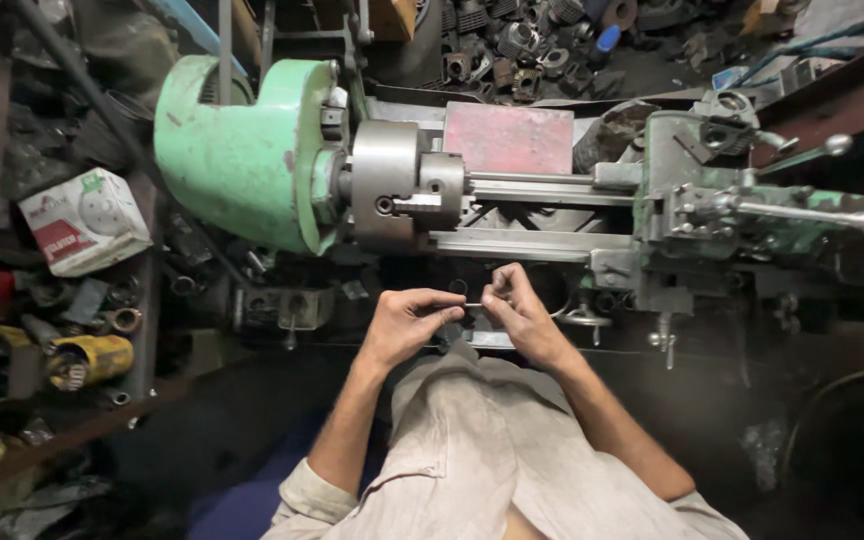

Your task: The person inserts multiple metal pins into a metallic engine block using a small metal rod, then moves to a lathe and inserts a pin into the chuck, adjusting the chuck with both hands.

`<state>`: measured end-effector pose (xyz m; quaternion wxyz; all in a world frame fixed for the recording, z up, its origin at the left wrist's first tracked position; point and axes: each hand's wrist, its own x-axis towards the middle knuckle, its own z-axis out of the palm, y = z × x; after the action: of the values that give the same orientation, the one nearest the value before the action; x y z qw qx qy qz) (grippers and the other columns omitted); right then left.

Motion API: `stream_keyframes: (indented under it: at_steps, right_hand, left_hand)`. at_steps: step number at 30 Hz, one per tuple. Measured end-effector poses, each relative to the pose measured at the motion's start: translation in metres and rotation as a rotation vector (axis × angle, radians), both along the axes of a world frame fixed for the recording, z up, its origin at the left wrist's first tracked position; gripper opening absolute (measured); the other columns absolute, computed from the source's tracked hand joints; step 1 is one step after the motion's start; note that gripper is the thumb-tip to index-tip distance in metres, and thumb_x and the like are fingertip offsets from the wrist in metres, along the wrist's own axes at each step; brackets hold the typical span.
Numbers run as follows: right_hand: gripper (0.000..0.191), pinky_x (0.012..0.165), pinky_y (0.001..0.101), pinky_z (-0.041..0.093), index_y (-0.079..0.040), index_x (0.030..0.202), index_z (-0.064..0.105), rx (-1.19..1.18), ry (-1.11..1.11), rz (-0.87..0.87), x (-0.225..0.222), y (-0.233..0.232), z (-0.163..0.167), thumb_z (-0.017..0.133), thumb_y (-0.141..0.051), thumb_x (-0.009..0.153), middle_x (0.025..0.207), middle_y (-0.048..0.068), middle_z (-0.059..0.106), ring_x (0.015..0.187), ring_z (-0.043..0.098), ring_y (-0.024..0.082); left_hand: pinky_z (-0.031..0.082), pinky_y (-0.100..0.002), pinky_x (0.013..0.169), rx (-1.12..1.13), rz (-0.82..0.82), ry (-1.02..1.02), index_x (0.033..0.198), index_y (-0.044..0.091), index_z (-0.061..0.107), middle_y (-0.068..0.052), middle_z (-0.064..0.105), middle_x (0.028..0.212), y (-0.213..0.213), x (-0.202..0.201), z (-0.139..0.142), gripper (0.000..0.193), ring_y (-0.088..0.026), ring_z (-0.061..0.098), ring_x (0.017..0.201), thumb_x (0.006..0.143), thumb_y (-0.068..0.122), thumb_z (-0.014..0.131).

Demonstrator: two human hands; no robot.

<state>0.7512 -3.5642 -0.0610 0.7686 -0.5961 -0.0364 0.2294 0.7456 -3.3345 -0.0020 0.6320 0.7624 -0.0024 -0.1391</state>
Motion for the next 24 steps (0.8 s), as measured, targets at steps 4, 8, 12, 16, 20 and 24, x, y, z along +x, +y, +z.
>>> stream_keyframes:
  at_steps: [4, 8, 12, 16, 20, 24]
  right_hand:
    - [0.012, 0.062, 0.0237, 0.043, -0.009, 0.116, 0.044, -0.118, -0.031, 0.057, -0.001, -0.017, 0.005, 0.05, -0.01, 0.105, 0.087, -0.001, 0.05, 0.074, 0.048, 0.008]
    - [0.012, 0.076, 0.0246, 0.046, -0.006, 0.117, 0.052, 0.015, -0.125, -0.001, -0.003, -0.049, 0.012, 0.054, -0.014, 0.109, 0.095, 0.003, 0.056, 0.084, 0.053, 0.01]
    - [0.019, 0.084, 0.0292, 0.055, -0.005, 0.108, 0.06, 0.149, -0.17, -0.05, -0.008, -0.081, 0.013, 0.065, -0.023, 0.102, 0.099, 0.007, 0.066, 0.093, 0.066, 0.015]
    - [0.018, 0.085, 0.0303, 0.056, -0.003, 0.101, 0.064, 0.145, -0.188, -0.07, -0.006, -0.106, 0.003, 0.07, -0.02, 0.099, 0.098, 0.007, 0.068, 0.092, 0.068, 0.016]
    - [0.008, 0.089, 0.0292, 0.055, -0.002, 0.098, 0.063, 0.112, -0.254, -0.022, 0.001, -0.121, -0.014, 0.071, -0.003, 0.097, 0.101, 0.006, 0.067, 0.098, 0.067, 0.014]
    - [0.011, 0.088, 0.0286, 0.055, 0.001, 0.1, 0.066, 0.089, -0.31, -0.015, 0.003, -0.129, -0.024, 0.067, 0.01, 0.095, 0.103, 0.007, 0.065, 0.095, 0.064, 0.013]
  left_hand:
    - [0.056, -0.024, 0.066, -0.067, -0.057, -0.035, 0.113, 0.004, 0.076, -0.008, 0.081, 0.087, -0.036, 0.002, 0.0, 0.028, -0.007, 0.069, 0.074, 0.086, 0.009, 0.081]
    - [0.062, -0.029, 0.082, -0.421, 0.09, -0.036, 0.125, -0.002, 0.064, -0.014, 0.079, 0.104, -0.061, 0.018, -0.01, 0.043, -0.014, 0.076, 0.093, 0.085, 0.003, 0.08]
    - [0.058, -0.032, 0.088, -0.657, 0.165, 0.09, 0.136, 0.0, 0.051, -0.017, 0.079, 0.108, -0.099, 0.021, -0.022, 0.054, -0.018, 0.073, 0.096, 0.088, -0.002, 0.075]
    - [0.056, -0.033, 0.093, -1.025, 0.118, 0.156, 0.144, 0.01, 0.043, -0.012, 0.074, 0.11, -0.152, 0.021, -0.034, 0.058, -0.019, 0.072, 0.104, 0.093, 0.011, 0.07]
    - [0.058, -0.033, 0.095, -1.149, 0.196, 0.142, 0.137, 0.004, 0.051, -0.01, 0.07, 0.109, -0.183, 0.018, -0.049, 0.046, -0.02, 0.07, 0.108, 0.099, 0.024, 0.066]
    - [0.056, -0.031, 0.078, -1.017, 0.267, 0.197, 0.133, 0.003, 0.057, -0.006, 0.071, 0.11, -0.194, 0.006, -0.072, 0.045, -0.016, 0.067, 0.095, 0.098, 0.031, 0.06]
